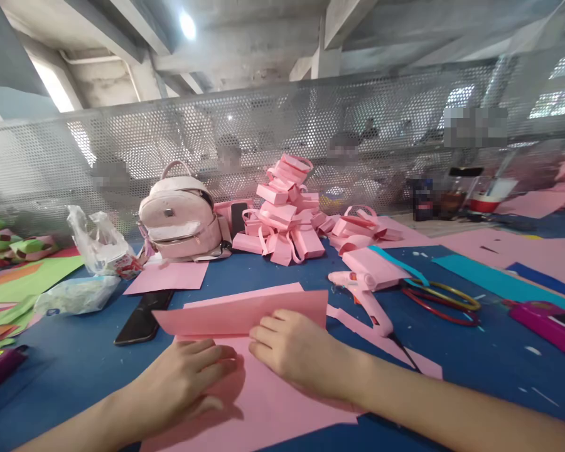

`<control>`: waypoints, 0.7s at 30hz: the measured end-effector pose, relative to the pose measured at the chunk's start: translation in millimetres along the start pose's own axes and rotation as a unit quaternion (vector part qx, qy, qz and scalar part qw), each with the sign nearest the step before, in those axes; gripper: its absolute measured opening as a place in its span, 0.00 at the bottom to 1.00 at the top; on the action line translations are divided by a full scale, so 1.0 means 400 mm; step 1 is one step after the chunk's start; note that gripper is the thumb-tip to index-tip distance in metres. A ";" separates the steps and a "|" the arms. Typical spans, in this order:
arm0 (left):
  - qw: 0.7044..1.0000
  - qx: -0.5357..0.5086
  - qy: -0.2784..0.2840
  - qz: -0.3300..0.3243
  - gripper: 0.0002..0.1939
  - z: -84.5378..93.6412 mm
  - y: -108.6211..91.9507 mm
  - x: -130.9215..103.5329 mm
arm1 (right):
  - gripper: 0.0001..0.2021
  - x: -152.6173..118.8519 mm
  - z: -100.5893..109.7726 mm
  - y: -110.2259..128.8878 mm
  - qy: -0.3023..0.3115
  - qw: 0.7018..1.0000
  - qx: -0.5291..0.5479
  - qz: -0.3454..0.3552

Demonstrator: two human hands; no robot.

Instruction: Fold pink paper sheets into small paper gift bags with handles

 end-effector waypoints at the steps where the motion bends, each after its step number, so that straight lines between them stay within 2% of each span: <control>1: 1.000 0.001 -0.005 -0.009 0.18 -0.003 0.006 0.003 | 0.10 -0.007 -0.005 -0.005 0.007 1.000 0.013 -0.015; 3: 0.999 0.012 -0.018 -0.024 0.11 -0.008 0.015 0.010 | 0.12 -0.020 -0.015 -0.018 0.010 0.999 0.032 -0.025; 6: 0.999 0.018 -0.031 -0.030 0.10 -0.013 0.022 0.017 | 0.17 -0.037 -0.029 -0.029 0.005 0.998 0.053 -0.028; 9: 0.999 0.023 0.009 -0.044 0.15 -0.018 0.028 0.014 | 0.19 -0.040 -0.042 -0.031 0.007 0.996 0.075 -0.051; 14: 0.994 0.001 0.106 -0.029 0.28 -0.024 0.057 -0.006 | 0.23 -0.024 -0.042 -0.043 0.053 0.981 0.157 -0.104; 17: 0.993 -0.015 0.120 -0.012 0.31 -0.017 0.068 -0.017 | 0.26 -0.033 -0.031 -0.058 0.098 0.962 0.212 -0.144; 21: 0.992 0.019 0.122 0.008 0.36 -0.008 0.076 -0.050 | 0.34 -0.094 -0.018 -0.074 0.138 0.936 0.231 -0.227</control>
Point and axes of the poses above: each hand's wrist, its own x-axis towards the middle knuckle, its own z-axis out of the back of the hand, y = z × x, the point moved 3 cm from there along x, towards the middle knuckle, and after that the axes turned 15 degrees about -y, right-handed, at the moved point
